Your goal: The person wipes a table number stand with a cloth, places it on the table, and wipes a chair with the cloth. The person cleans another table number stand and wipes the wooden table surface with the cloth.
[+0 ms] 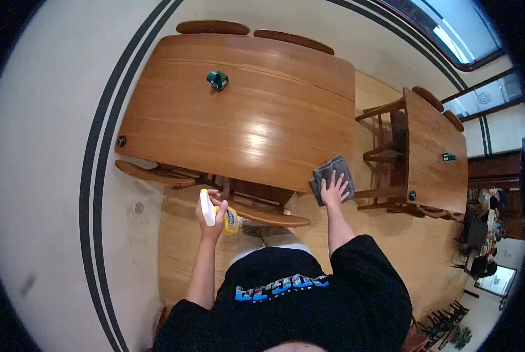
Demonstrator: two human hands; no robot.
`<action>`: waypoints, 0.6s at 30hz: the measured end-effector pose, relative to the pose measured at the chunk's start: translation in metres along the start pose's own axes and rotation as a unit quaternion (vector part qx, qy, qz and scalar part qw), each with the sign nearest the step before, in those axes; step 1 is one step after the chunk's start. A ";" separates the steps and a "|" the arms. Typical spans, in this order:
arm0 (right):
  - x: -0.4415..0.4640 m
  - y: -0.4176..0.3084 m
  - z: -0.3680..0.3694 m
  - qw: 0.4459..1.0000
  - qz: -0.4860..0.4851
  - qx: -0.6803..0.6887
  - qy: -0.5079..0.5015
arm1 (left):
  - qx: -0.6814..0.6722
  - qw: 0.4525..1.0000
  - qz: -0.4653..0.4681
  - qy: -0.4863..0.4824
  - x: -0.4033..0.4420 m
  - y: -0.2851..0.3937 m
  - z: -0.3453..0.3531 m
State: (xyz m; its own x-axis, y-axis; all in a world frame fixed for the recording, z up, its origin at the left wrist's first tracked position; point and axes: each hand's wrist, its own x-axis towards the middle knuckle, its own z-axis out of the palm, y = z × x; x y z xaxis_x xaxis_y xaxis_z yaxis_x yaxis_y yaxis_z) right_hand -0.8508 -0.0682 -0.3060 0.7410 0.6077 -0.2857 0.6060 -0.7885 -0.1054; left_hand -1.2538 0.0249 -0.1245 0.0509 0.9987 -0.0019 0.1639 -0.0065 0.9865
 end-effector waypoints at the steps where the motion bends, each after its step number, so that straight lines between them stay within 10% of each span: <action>1: 0.002 -0.014 -0.002 1.000 0.001 -0.016 0.008 | 0.002 1.000 0.002 0.011 -0.001 0.000 0.001; 3: -0.014 -0.036 0.003 0.999 0.013 -0.050 0.009 | 0.016 1.000 -0.007 0.023 -0.013 0.001 0.000; 8: -0.027 -0.106 0.017 0.906 -0.414 -0.065 0.056 | 0.049 0.999 0.005 0.012 -0.035 -0.003 0.024; 13: 0.006 -0.117 -0.002 0.865 -0.500 -0.036 0.025 | 0.010 0.999 -0.024 -0.023 -0.040 0.002 0.039; 18: -0.009 -0.077 0.037 0.976 -0.054 -0.020 0.211 | 0.036 0.999 -0.013 -0.001 -0.037 -0.001 0.046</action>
State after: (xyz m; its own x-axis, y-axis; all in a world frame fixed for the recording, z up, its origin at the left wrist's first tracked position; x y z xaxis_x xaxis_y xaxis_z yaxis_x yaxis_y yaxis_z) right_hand -0.9144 -0.0166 -0.3310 0.7197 0.6791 0.1445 0.6923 -0.7178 -0.0743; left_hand -1.2102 -0.0144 -0.1326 0.0471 0.9985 -0.0274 0.2359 0.0155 0.9717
